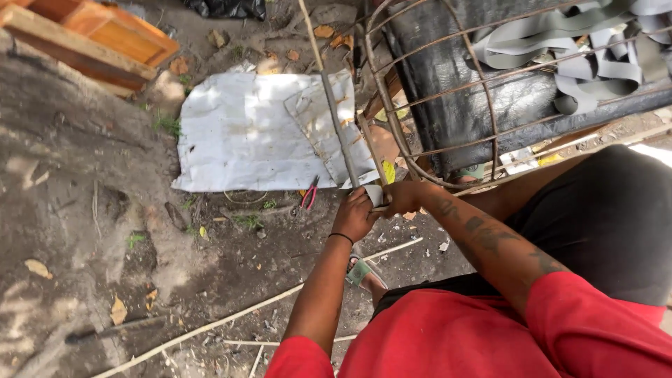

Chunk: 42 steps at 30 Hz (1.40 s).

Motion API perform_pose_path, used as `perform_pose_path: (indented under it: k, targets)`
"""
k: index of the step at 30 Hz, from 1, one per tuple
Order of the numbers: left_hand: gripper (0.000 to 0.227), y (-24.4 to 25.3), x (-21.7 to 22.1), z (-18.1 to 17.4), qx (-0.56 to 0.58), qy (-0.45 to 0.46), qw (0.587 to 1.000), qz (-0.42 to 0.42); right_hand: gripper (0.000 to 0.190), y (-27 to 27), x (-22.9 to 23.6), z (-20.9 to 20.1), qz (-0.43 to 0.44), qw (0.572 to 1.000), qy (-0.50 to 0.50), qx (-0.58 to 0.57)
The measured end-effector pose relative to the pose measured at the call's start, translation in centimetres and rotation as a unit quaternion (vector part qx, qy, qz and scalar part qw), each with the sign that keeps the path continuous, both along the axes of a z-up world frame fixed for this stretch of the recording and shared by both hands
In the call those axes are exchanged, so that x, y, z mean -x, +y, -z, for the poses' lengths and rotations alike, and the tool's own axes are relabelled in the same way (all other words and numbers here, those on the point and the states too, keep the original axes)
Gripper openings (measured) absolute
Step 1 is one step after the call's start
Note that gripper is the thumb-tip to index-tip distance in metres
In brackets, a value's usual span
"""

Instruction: Wrapping a wooden frame component with white adhesive tape to prepare it for upholstery.

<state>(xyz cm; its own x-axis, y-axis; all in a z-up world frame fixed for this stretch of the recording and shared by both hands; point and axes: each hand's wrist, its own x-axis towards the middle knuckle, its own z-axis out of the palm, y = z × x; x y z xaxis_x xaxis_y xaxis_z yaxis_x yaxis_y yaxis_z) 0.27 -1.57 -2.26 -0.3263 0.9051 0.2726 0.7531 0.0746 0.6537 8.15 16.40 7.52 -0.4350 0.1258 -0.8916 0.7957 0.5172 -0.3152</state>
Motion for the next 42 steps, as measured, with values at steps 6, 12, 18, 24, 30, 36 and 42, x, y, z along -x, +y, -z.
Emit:
perform_pose_path:
  k: [6, 12, 18, 24, 30, 36, 42]
  targets:
    - [0.046, -0.1, 0.2, 0.6, 0.007, -0.025, 1.0, 0.012, 0.018, 0.8, -0.7, -1.0, 0.128, 0.947, 0.295, 0.009]
    - [0.043, -0.7, -0.2, -1.4, 0.065, -0.089, 0.993, -0.036, 0.049, -6.1, -2.8, -2.9, 0.296, 0.945, 0.126, 0.059]
    - [0.015, 0.6, -0.8, 3.6, -0.016, 0.034, 0.999, -0.012, 0.07, -11.2, -12.3, -0.2, 0.359, 0.884, -0.207, 0.216]
    - [0.017, 0.6, -0.7, 3.9, -0.011, 0.025, 0.999, -0.017, 0.102, -8.9, -7.2, -0.4, 0.464, 0.85, 0.176, 0.178]
    - [0.018, 0.9, -0.6, 4.0, 0.004, 0.004, 1.0, -0.006, 0.091, -10.2, -4.9, -3.3, 0.502, 0.84, 0.147, 0.145]
    - [0.02, 0.5, 0.1, 3.4, 0.008, 0.012, 1.0, 0.021, 0.066, -11.8, -5.4, -2.9, 0.261, 0.954, 0.116, -0.097]
    - [0.018, 0.3, 1.0, 1.9, 0.007, 0.034, 0.998, 0.061, 0.05, -15.7, -5.0, 0.1, 0.458, 0.882, 0.049, 0.099]
